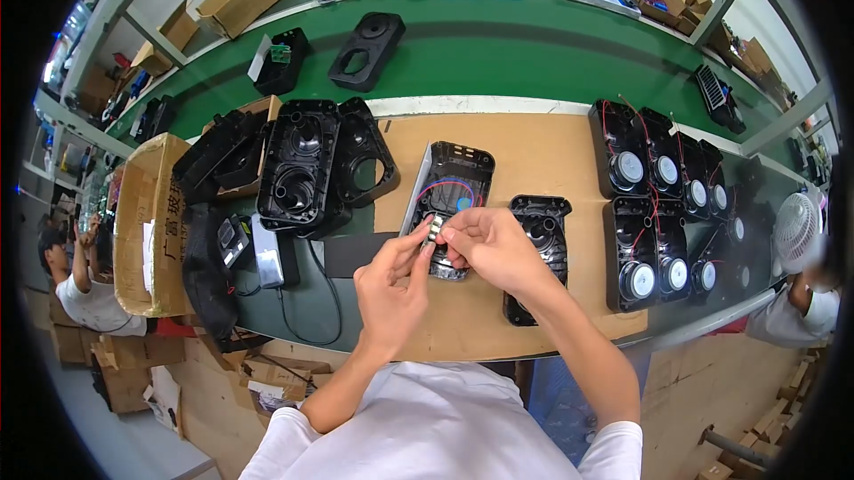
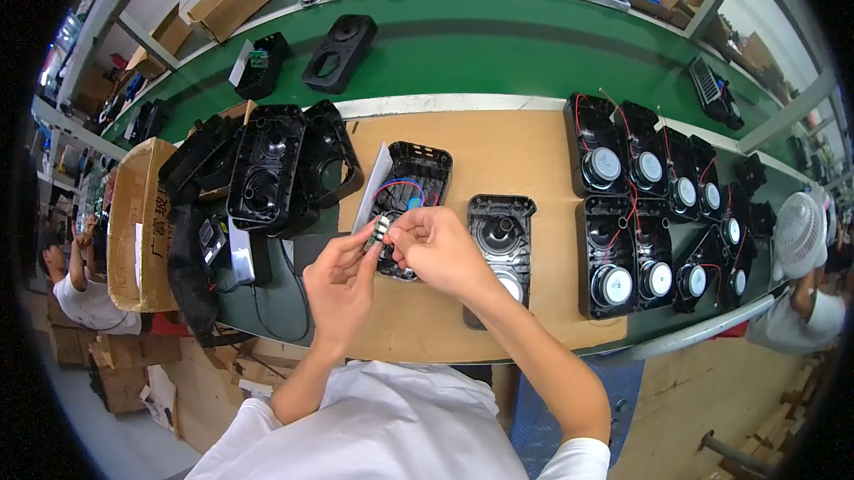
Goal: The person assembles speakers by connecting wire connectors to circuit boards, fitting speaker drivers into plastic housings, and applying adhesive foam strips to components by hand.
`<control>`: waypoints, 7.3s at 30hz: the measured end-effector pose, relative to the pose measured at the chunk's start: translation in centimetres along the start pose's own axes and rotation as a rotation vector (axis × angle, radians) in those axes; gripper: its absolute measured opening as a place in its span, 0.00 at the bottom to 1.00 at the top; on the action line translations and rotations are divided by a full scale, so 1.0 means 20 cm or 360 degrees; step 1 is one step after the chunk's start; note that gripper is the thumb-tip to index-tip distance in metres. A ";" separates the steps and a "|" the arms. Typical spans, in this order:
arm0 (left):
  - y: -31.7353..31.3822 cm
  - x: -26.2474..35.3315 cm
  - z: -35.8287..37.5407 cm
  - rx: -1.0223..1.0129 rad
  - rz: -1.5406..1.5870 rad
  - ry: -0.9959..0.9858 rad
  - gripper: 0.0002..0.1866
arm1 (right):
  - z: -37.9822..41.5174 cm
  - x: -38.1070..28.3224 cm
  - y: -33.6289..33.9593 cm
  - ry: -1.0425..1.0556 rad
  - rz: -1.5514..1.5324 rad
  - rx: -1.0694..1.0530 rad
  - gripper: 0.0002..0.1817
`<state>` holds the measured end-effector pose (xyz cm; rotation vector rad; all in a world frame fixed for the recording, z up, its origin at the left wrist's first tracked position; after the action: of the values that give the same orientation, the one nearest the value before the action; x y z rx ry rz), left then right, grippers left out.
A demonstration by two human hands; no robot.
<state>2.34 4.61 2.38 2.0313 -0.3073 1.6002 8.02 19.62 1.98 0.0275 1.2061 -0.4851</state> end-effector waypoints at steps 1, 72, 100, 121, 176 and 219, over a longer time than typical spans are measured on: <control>0.00 -0.01 0.00 -0.0033 -0.0037 0.0062 0.13 | 0.00 0.00 0.00 0.0002 0.0004 -0.0001 0.10; 0.53 -0.04 -1.54 -0.0238 -0.1824 -0.0592 0.18 | -0.16 -0.05 0.93 0.0472 0.2798 0.1819 0.16; -0.12 0.20 -0.77 -0.0707 -0.1932 -0.1000 0.18 | -0.27 -0.22 0.36 0.0710 0.2566 0.1310 0.13; -0.46 0.16 -0.60 -0.0317 -0.1483 -0.0572 0.21 | 0.00 -0.36 0.44 0.1077 0.0061 0.0514 0.12; -0.27 0.06 -0.54 -0.0624 -0.0627 -0.0083 0.14 | -0.20 -0.39 0.30 0.0707 0.1298 0.0260 0.09; -0.24 0.11 -0.58 -0.0604 -0.1594 -0.1091 0.10 | 0.15 -0.14 0.39 0.0166 0.1981 0.1160 0.49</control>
<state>-4.36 15.16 5.09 1.8659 0.1635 0.2135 12.81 26.80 3.79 1.3518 0.8400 0.2178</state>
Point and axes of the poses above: each hand's wrist, its own z-axis away from the middle knuckle, its own y-axis out of the back of the hand, x = y × z, the point moved 3 cm from there along -z, towards the middle knuckle, and after that the axes turned 8 degrees about -z, right-handed, at the moved point
